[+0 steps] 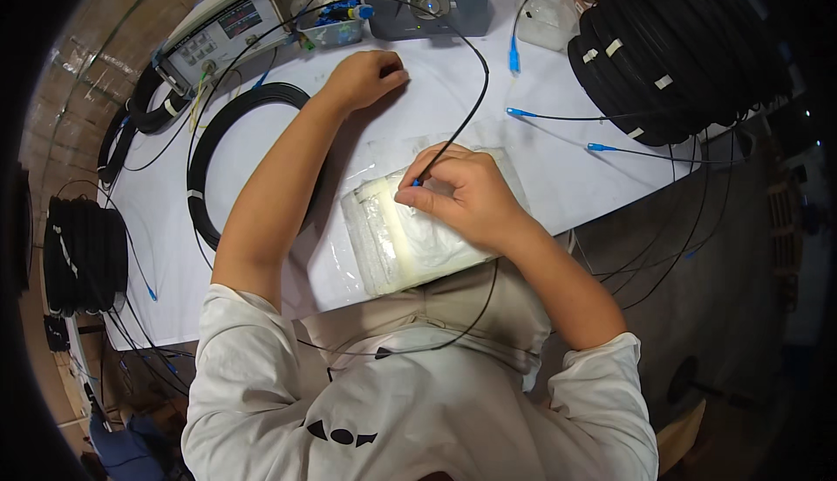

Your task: Inspecting and cleaning fiber optic cable connectors using an inspection probe and a clicker cleaner.

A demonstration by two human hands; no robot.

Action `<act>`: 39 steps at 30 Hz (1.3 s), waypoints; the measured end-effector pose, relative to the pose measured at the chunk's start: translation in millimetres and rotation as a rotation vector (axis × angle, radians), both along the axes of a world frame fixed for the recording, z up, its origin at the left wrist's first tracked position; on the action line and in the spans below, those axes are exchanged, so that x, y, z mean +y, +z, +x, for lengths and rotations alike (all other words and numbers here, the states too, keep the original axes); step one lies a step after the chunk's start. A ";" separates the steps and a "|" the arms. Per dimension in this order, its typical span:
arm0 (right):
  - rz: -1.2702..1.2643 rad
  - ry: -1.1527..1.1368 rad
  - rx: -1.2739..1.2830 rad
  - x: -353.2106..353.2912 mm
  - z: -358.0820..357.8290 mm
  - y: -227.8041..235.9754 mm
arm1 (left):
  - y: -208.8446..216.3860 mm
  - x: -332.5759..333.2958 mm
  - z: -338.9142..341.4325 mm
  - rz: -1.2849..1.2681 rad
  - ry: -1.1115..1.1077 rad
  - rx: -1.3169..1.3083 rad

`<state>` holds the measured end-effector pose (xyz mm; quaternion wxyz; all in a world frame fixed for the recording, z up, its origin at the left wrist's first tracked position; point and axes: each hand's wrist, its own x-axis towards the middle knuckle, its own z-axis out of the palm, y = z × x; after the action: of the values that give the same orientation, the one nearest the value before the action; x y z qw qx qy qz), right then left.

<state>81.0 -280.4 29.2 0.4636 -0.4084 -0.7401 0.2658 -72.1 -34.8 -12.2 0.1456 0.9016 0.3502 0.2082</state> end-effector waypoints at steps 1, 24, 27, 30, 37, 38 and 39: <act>-0.048 0.001 0.006 2.5 -4.3 2.7 | 7.6 -2.0 1.0 -0.079 0.011 0.030; 0.014 -0.009 -0.169 8.8 -16.9 -12.2 | -5.0 8.8 -20.3 -0.286 -0.109 -0.121; 0.046 -0.019 -0.152 9.8 -17.8 -12.6 | -2.3 11.9 -18.3 -0.306 -0.125 -0.119; 0.013 -0.002 -0.173 8.2 -16.3 -11.4 | -0.1 10.4 -19.2 -0.283 -0.122 -0.107; 0.062 0.015 -0.197 7.2 -16.3 -13.3 | -0.4 9.5 -19.7 -0.304 -0.118 -0.122; 0.064 0.045 -0.222 6.9 -15.7 -13.2 | -0.2 10.1 -20.6 -0.314 -0.115 -0.119; 0.064 0.046 -0.221 5.3 -15.2 -12.5 | -0.2 10.5 -21.4 -0.325 -0.111 -0.117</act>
<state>65.8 -275.2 16.7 0.3856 -0.4032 -0.8039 0.2060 -93.5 -24.3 -12.4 0.3208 0.8704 0.3199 0.1927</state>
